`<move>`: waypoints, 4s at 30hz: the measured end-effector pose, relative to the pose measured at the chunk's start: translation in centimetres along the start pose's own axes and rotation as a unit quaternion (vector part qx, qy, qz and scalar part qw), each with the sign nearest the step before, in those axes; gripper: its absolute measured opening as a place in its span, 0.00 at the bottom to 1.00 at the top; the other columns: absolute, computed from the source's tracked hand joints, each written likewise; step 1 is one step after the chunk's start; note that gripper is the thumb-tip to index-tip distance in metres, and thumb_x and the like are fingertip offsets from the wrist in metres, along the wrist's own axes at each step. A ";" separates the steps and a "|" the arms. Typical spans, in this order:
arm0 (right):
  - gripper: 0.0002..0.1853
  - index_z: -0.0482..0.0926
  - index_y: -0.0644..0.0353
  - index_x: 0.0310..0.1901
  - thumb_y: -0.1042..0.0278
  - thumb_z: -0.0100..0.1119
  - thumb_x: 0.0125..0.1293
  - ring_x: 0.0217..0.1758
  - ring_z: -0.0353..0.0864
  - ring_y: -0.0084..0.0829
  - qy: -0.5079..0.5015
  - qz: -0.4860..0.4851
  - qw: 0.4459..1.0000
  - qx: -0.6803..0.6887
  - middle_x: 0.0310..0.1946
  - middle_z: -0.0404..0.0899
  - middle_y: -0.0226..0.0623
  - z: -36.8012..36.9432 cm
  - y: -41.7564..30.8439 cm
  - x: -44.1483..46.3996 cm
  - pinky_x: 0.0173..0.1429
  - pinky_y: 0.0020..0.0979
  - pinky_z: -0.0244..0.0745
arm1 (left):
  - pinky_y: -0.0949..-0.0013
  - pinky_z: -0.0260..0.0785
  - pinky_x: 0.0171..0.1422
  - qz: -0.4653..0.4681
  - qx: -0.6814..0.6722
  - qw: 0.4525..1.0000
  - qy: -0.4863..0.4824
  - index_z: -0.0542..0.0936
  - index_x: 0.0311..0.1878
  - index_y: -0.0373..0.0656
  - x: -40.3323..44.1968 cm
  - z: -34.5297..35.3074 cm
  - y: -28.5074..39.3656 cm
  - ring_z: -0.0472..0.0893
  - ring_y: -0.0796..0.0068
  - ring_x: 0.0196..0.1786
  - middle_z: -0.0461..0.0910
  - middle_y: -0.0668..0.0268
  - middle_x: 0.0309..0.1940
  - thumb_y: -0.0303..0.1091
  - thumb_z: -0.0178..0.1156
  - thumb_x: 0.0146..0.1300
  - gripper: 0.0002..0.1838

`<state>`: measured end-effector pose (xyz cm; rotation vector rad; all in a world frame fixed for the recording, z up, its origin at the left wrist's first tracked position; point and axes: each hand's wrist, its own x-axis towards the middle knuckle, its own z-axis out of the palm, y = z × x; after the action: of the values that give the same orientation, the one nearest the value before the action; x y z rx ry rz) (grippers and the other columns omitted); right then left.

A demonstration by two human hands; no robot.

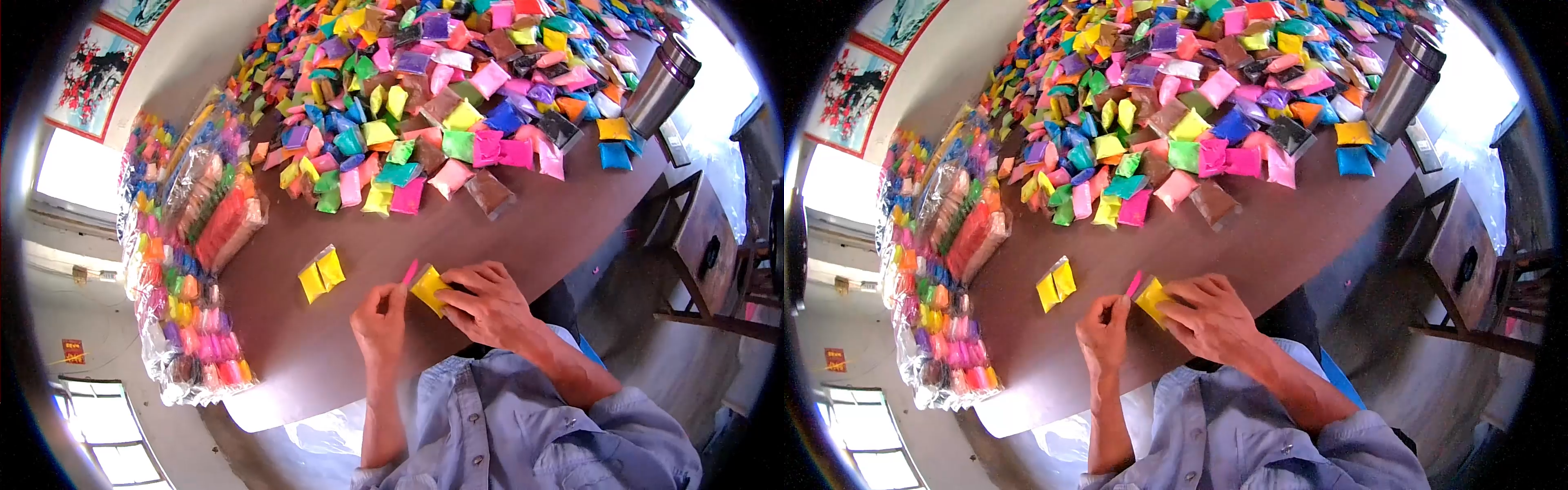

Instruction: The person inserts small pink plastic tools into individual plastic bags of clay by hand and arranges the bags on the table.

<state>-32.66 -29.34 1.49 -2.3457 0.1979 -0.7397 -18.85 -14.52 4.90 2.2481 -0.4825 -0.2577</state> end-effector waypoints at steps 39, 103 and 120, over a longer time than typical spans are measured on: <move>0.14 0.84 0.51 0.48 0.67 0.73 0.61 0.55 0.82 0.38 0.007 -0.001 1.000 0.007 0.52 0.81 0.32 0.4 0.1 0.0 0.64 0.44 0.71 | 0.71 0.75 0.41 0.001 0.017 0.999 -0.031 0.88 0.43 0.35 0.8 0.2 -1.1 0.82 0.79 0.34 0.87 0.64 0.30 0.38 0.71 0.68 0.13; 0.15 0.84 0.52 0.49 0.68 0.73 0.61 0.56 0.82 0.38 0.001 0.009 1.000 -0.002 0.51 0.81 0.32 0.5 0.1 0.1 0.65 0.44 0.71 | 0.68 0.76 0.39 0.033 0.004 0.999 -0.012 0.86 0.39 0.35 0.1 0.3 -2.1 0.82 0.79 0.32 0.87 0.60 0.28 0.35 0.70 0.69 0.11; 0.14 0.84 0.51 0.48 0.69 0.73 0.60 0.55 0.82 0.38 0.001 0.008 1.000 -0.002 0.51 0.81 0.31 0.5 0.1 0.1 0.65 0.43 0.71 | 0.71 0.76 0.42 -0.030 0.002 0.999 -0.040 0.89 0.43 0.37 0.4 0.2 -1.3 0.82 0.78 0.36 0.88 0.64 0.33 0.39 0.71 0.68 0.13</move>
<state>-32.27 -29.17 1.19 -2.3438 0.2191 -0.7355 -18.20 -14.04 3.72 2.2656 -0.4574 -0.3786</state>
